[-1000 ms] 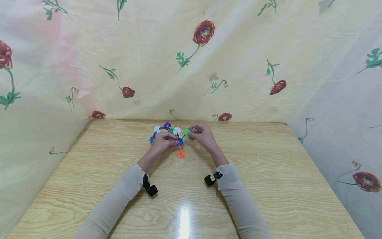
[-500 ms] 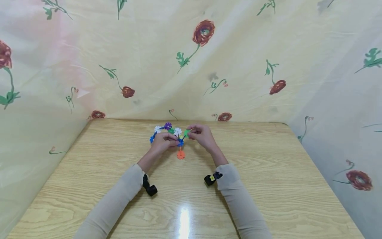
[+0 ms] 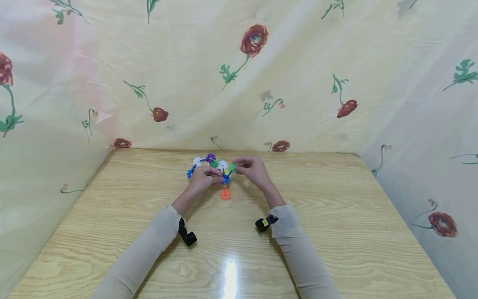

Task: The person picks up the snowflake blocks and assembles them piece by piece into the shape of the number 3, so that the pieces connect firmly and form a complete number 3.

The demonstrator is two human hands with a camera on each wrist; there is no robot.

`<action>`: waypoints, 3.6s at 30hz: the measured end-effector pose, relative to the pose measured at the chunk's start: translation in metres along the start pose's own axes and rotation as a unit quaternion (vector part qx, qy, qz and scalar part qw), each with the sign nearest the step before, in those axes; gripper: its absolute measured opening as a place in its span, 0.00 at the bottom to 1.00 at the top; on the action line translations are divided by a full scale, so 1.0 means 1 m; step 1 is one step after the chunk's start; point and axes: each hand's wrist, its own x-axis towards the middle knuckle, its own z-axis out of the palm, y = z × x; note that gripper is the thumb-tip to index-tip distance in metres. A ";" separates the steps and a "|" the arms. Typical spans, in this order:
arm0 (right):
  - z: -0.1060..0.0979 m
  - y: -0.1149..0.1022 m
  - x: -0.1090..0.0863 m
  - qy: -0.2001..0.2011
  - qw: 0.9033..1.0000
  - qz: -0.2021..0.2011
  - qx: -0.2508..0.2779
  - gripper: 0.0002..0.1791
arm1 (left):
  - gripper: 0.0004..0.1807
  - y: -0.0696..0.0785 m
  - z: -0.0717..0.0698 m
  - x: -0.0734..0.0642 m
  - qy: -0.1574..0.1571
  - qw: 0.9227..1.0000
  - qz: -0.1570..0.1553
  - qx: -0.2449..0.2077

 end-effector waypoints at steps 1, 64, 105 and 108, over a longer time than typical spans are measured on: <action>0.000 0.000 0.000 0.000 1.000 0.002 0.001 0.13 | 0.07 0.000 0.000 0.000 -0.001 1.000 0.000 -0.002; 0.012 0.004 0.001 0.052 0.998 0.017 0.041 0.11 | 0.10 0.016 -0.026 -0.001 -0.089 0.987 -0.033 0.126; 0.027 -0.014 -0.002 -0.046 0.999 -0.011 0.006 0.13 | 0.07 0.036 -0.046 -0.003 -0.126 0.973 0.085 0.173; 0.023 -0.012 0.000 -0.041 0.999 0.001 0.002 0.14 | 0.07 0.035 -0.049 -0.002 -0.122 0.974 0.080 0.174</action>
